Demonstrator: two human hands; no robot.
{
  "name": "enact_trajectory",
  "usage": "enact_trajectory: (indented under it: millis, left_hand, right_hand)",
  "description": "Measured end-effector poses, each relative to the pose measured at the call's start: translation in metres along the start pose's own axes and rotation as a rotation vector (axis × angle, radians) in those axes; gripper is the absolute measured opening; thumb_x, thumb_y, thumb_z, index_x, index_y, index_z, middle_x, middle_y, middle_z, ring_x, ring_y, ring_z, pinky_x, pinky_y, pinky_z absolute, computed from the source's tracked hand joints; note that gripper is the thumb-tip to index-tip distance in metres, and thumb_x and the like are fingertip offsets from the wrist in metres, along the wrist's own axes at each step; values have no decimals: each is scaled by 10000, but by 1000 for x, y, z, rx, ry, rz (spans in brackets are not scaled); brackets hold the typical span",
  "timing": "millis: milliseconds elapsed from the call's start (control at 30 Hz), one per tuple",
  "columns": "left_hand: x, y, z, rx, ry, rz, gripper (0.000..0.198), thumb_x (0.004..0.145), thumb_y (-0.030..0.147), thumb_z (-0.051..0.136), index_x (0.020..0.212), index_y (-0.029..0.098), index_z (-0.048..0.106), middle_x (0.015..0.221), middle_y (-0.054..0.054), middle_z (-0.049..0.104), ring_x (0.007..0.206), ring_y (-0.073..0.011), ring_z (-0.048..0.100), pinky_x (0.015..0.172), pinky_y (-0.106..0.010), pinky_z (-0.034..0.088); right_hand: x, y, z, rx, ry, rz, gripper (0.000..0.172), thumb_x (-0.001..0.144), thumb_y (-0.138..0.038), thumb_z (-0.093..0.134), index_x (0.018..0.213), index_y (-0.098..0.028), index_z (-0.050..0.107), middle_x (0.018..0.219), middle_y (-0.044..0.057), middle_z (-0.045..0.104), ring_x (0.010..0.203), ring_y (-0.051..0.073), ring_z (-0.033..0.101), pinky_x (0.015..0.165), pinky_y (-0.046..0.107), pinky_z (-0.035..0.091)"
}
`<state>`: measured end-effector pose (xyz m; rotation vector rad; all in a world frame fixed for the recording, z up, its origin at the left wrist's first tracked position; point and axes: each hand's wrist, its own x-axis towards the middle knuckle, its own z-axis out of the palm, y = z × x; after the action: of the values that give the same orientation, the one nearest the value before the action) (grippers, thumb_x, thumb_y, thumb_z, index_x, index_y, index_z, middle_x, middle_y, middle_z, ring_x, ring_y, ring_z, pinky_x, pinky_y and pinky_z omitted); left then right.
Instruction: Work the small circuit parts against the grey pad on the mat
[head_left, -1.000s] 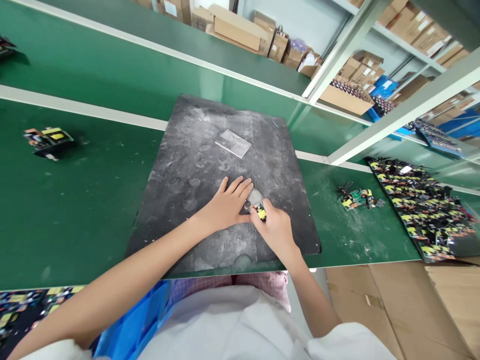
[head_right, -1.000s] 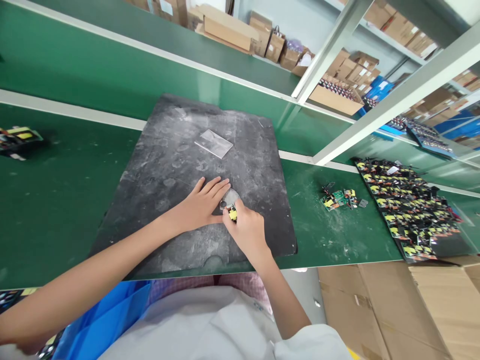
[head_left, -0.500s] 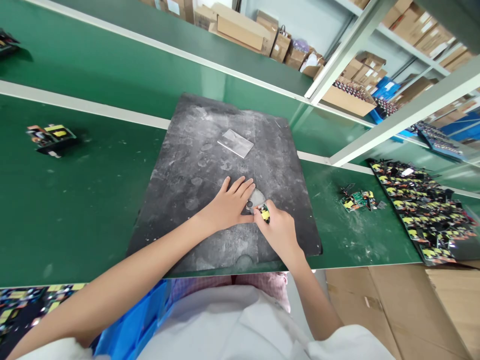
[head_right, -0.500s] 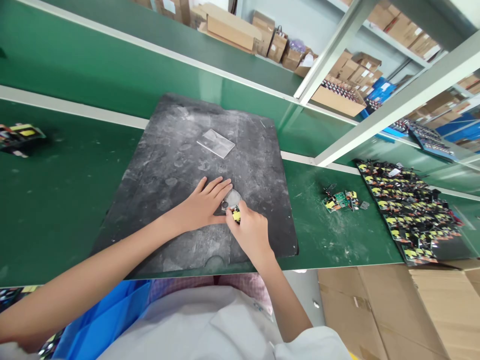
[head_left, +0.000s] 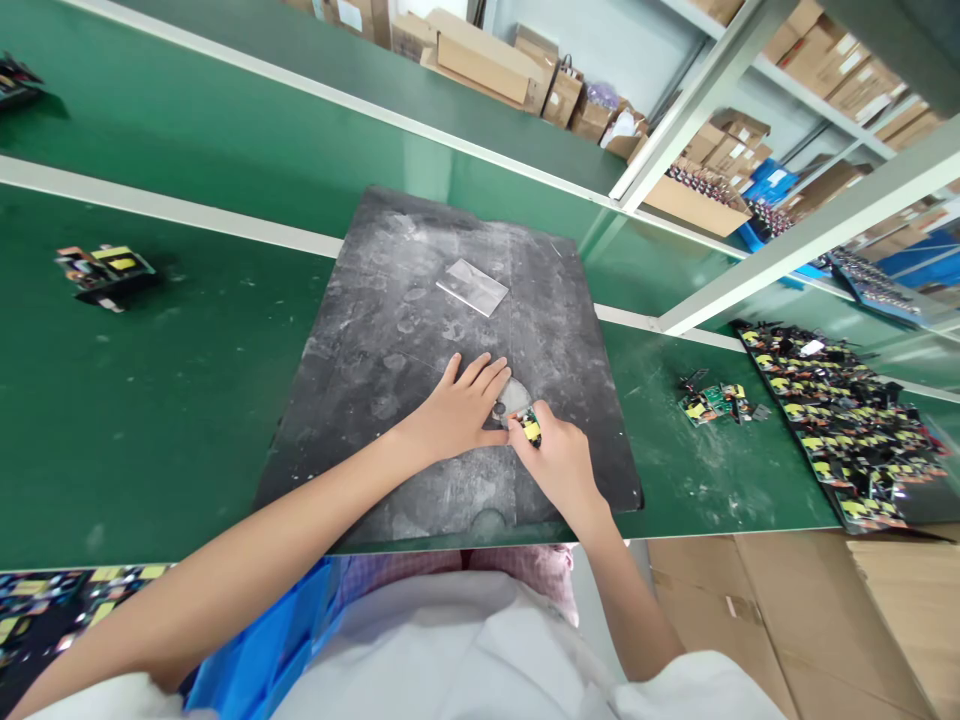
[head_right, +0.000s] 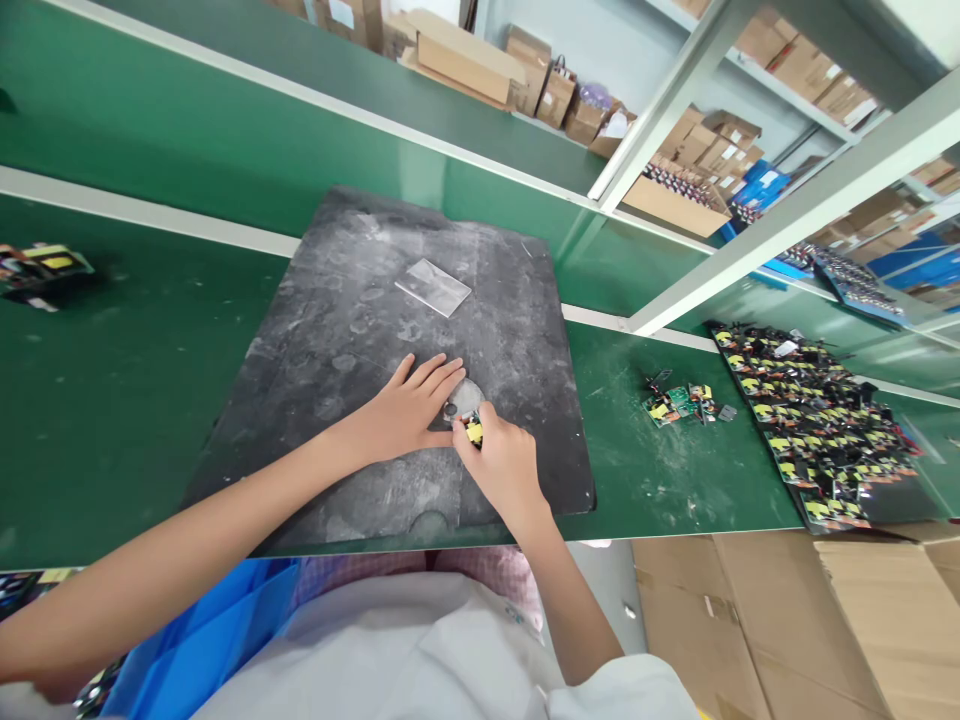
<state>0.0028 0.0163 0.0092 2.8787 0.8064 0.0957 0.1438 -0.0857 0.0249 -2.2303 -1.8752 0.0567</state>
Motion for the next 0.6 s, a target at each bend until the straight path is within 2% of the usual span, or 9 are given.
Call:
enact_trajectory:
  millis: [433, 600]
  left_hand:
    - [0, 2, 0, -26, 24, -3, 785, 865, 630, 411, 1430, 104, 271, 1498, -149, 252, 1394, -321, 181, 1112, -563, 150]
    - [-1, 3, -3, -24, 20, -8, 814, 866, 613, 431, 1445, 83, 214, 1496, -163, 248, 1393, -322, 181, 1112, -551, 159]
  right_hand:
    - [-1, -1, 1, -13, 15, -25, 244, 902, -396, 437, 822, -192, 542, 655, 0, 650, 594, 148, 615, 507, 233, 230]
    - [-3, -3, 1, -37, 2, -16, 231, 901, -394, 442, 835, -195, 537, 648, -2, 649, 582, 147, 612, 503, 238, 224]
